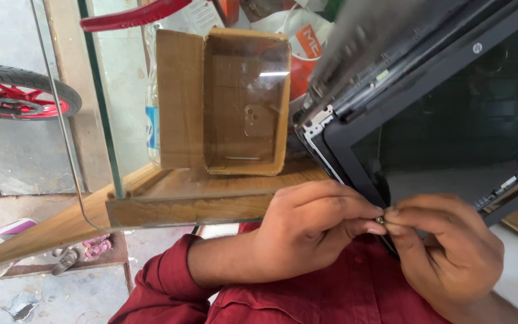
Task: The person uses a screwdriver to remove screws from the laptop hinge area, then detaches the screen bezel. They reattach the bezel and secure it with screws.
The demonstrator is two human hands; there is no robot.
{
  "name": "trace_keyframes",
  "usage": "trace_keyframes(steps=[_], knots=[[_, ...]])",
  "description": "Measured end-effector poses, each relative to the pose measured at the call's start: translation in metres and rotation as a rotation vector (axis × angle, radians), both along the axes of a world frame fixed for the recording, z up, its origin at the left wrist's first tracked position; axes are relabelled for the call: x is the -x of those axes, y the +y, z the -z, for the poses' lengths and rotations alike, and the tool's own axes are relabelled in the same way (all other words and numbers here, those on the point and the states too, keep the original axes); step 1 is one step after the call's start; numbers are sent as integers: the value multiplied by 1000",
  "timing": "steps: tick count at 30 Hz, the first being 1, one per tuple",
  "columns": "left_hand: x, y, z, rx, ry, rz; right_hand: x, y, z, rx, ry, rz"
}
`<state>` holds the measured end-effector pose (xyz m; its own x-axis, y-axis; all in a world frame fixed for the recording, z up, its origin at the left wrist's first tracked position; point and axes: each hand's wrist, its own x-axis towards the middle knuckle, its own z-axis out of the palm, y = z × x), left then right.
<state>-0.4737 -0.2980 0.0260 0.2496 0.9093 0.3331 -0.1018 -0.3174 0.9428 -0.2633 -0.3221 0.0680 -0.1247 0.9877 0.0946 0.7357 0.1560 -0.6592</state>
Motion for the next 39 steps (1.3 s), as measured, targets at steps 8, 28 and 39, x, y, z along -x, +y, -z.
trace_keyframes(steps=[8,28,39], knots=[[-3,-17,-17,-109,43,-25,-10,-16,-6,85,157,-15],[-1,-63,-25,-236,69,-19,-24,-74,1,253,450,-99],[13,-73,-30,-216,91,4,-8,-85,15,424,807,-65]])
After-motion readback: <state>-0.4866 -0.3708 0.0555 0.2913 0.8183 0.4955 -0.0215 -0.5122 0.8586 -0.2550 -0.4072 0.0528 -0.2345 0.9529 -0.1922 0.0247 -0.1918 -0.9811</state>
